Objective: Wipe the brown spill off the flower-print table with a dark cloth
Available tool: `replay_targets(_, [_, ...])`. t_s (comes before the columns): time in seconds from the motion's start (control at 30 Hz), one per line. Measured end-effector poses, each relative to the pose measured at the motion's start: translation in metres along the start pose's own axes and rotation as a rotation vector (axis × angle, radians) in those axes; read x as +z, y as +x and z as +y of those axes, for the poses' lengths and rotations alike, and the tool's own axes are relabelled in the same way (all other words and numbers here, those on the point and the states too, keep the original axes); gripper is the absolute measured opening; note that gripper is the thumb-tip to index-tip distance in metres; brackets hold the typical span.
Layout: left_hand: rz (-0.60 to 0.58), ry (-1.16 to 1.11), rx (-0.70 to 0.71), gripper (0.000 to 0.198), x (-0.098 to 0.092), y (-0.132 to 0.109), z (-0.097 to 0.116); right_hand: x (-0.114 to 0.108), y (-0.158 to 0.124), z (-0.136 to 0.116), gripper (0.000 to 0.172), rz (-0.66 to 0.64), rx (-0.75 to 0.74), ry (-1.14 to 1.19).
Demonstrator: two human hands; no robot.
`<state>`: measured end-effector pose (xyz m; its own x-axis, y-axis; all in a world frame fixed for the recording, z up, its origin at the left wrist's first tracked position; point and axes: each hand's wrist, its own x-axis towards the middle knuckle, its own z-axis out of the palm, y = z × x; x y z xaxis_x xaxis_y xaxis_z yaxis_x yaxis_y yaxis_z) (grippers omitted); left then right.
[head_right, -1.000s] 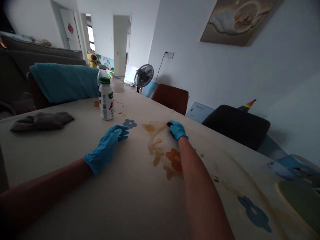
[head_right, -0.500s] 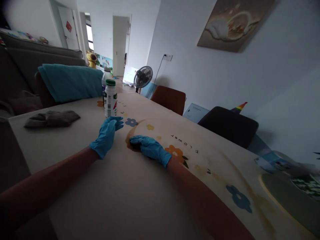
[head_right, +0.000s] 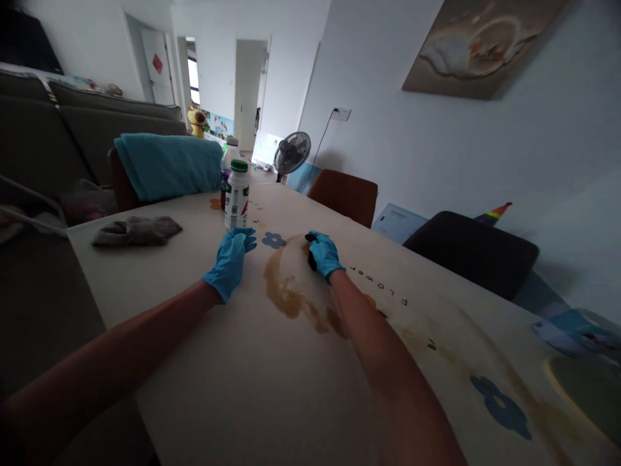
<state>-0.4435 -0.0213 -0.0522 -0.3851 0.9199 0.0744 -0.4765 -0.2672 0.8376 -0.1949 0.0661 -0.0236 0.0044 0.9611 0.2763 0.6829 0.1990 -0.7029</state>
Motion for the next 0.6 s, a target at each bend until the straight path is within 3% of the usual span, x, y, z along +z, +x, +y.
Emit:
replay_targets(0.13, [-0.013,0.005,-0.012,0.006,-0.001,0.001,-0.002,0.035,0.023,-0.015,0.044,-0.158,0.021,0.056])
replay_targets(0.3, [-0.003,-0.005,-0.011,0.009,-0.003,0.003,0.001,0.053,-0.008,-0.043,0.046,-0.454,-0.163,0.228])
replay_targets(0.43, [0.02,0.015,-0.006,0.008,-0.002,0.005,0.004,0.032,-0.062,-0.043,0.046,-0.636,-0.278,0.31])
replay_targets(0.6, [0.021,0.026,-0.011,0.009,0.0,0.006,0.005,-0.024,-0.141,-0.025,0.025,-0.751,-0.411,0.432])
